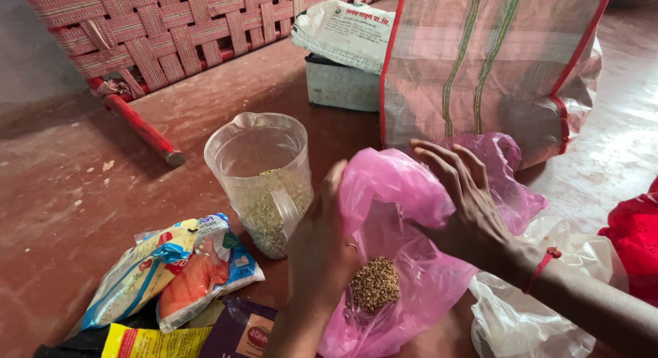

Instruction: The person scoops green split peas from a pink plastic bag and transfers them into a clear plastic pitcher. They repeat this process several times, then pour the remaining peas from the bag into the pitcher and secure the lid.

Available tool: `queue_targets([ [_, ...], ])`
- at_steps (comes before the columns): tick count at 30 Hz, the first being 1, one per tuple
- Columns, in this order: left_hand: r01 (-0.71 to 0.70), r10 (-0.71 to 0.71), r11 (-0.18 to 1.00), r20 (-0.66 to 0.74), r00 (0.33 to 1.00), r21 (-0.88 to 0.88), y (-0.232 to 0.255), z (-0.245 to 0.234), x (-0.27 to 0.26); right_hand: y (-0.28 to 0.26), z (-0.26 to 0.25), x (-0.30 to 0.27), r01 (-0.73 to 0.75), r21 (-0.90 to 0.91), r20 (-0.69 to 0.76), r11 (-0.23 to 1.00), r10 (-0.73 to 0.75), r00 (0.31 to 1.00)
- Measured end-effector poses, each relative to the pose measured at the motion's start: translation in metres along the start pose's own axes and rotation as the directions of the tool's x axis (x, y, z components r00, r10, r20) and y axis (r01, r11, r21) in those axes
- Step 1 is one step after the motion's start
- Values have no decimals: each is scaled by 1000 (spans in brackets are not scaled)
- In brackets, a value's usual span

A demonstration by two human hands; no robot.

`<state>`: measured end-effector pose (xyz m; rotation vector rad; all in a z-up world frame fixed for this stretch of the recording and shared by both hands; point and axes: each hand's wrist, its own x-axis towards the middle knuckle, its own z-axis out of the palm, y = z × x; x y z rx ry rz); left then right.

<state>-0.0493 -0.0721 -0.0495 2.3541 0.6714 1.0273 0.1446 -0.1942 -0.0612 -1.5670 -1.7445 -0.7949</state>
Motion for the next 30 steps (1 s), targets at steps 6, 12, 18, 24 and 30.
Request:
queue_targets([
  [6,-464,496,850,-82,864,250,-6,-3,-5,-25,-16,14,119,-5,-34,993,-119,992],
  [12,-453,497,821,-42,867,348,-11,-4,-7,6,-4,8,-37,-52,50,998,40,998],
  [18,-239,208,915,129,970,325,-7,0,5,15,-4,-7,89,229,176,969,-131,976],
  [24,-213,212,977,-21,977,-28,-6,5,13,-3,-8,5,-196,78,336,978,159,928],
  [30,-4,35,987,187,982,-162,-4,9,16,12,-4,19,-142,54,377,988,112,919],
])
